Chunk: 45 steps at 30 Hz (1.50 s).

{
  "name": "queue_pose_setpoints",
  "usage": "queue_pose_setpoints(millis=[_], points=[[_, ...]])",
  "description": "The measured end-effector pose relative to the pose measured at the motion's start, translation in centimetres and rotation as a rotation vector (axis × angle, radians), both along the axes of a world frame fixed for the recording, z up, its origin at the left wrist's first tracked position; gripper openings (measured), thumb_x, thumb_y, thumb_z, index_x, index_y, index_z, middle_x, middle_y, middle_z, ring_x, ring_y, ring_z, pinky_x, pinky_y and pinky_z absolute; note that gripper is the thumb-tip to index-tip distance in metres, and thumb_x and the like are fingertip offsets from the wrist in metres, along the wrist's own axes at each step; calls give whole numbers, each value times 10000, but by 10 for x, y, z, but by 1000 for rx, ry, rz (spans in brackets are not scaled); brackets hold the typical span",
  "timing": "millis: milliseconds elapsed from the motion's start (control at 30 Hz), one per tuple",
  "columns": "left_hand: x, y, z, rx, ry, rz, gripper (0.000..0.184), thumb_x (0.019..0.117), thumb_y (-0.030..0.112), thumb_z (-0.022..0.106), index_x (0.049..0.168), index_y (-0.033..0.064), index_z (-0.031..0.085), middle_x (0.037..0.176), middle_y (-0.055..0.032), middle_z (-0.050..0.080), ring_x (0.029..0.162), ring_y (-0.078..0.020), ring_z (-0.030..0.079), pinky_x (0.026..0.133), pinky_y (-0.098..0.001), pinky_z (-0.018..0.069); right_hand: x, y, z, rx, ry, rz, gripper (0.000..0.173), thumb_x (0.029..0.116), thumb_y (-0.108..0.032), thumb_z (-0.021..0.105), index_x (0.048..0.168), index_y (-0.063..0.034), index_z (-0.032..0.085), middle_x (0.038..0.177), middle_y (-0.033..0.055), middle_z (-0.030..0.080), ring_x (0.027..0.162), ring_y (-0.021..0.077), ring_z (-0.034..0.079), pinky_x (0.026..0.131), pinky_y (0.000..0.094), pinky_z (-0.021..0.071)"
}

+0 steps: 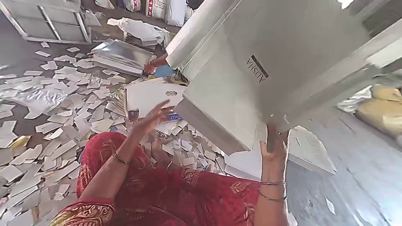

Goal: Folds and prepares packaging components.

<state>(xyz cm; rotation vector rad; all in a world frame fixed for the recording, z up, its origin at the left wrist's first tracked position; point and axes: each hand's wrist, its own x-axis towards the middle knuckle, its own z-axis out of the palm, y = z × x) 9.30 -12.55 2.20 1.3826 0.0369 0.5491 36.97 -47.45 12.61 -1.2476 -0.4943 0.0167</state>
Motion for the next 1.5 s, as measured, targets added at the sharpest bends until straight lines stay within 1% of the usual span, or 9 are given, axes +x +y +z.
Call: queue_pose_setpoints(millis=[100,167,233,367,500,633,800,1100,1500], points=[[9,-33,3,-139,5,-154,1033,755,691,770,1482,61,392,1302,-45,675,1199,-192,651,1041,-403,535,-14,20,-9,-41,33,-43,590,1010,-48,579,1522,-50,285,1308,44,598,1108,64,643,933,265,578],[12,-48,3,-232,-55,-246,917,733,657,804,1403,113,495,1251,-13,703,1162,-178,671,999,-387,559,-22,33,-18,-67,34,-105,608,996,-66,592,1515,-9,281,1263,62,607,1056,56,656,909,256,581],[16,-49,-4,-355,-124,-324,861,777,572,827,1412,119,462,1309,-56,673,1226,-249,645,1052,-481,529,-21,48,-26,-83,39,-135,639,984,-68,606,1529,17,283,1286,117,596,1056,81,655,916,274,576],[20,-64,-7,-702,-14,-50,596,948,376,691,1388,89,410,1161,-96,709,1054,-217,707,934,-404,587,-26,61,-47,-123,43,-130,513,964,-48,609,1439,28,431,1172,125,648,963,94,677,847,288,593],[31,-60,-11,-877,137,153,363,1056,318,548,1316,66,567,1102,-135,722,984,-240,723,840,-405,614,-38,72,-60,-129,17,-139,458,959,-68,620,1389,35,502,1168,129,666,990,103,680,864,287,589],[26,-61,-5,-869,151,214,356,1034,268,602,1310,47,560,1080,-135,724,957,-235,727,824,-401,615,-45,73,-65,-160,5,-135,534,969,-104,613,1452,37,437,1254,171,627,1064,135,659,916,313,570],[29,-52,-17,-676,131,346,526,957,184,725,1391,14,482,1180,-146,699,1051,-228,700,919,-416,589,-37,59,-69,-204,-8,-7,837,899,-150,654,1593,-36,201,1510,175,458,1302,158,547,1059,339,505],[24,-35,-34,-501,117,448,547,950,107,715,1417,-16,458,1247,-158,665,1100,-208,679,962,-391,576,-46,57,-85,-166,76,111,912,877,-100,695,1614,-105,157,1529,133,451,1308,149,550,1049,348,522],[21,-41,-22,-530,306,361,477,980,113,672,1388,-34,474,1273,-212,613,1129,-251,631,967,-418,534,-39,44,-112,-364,392,15,551,1029,-124,569,1520,-67,326,1318,155,563,1088,184,624,906,383,557]])
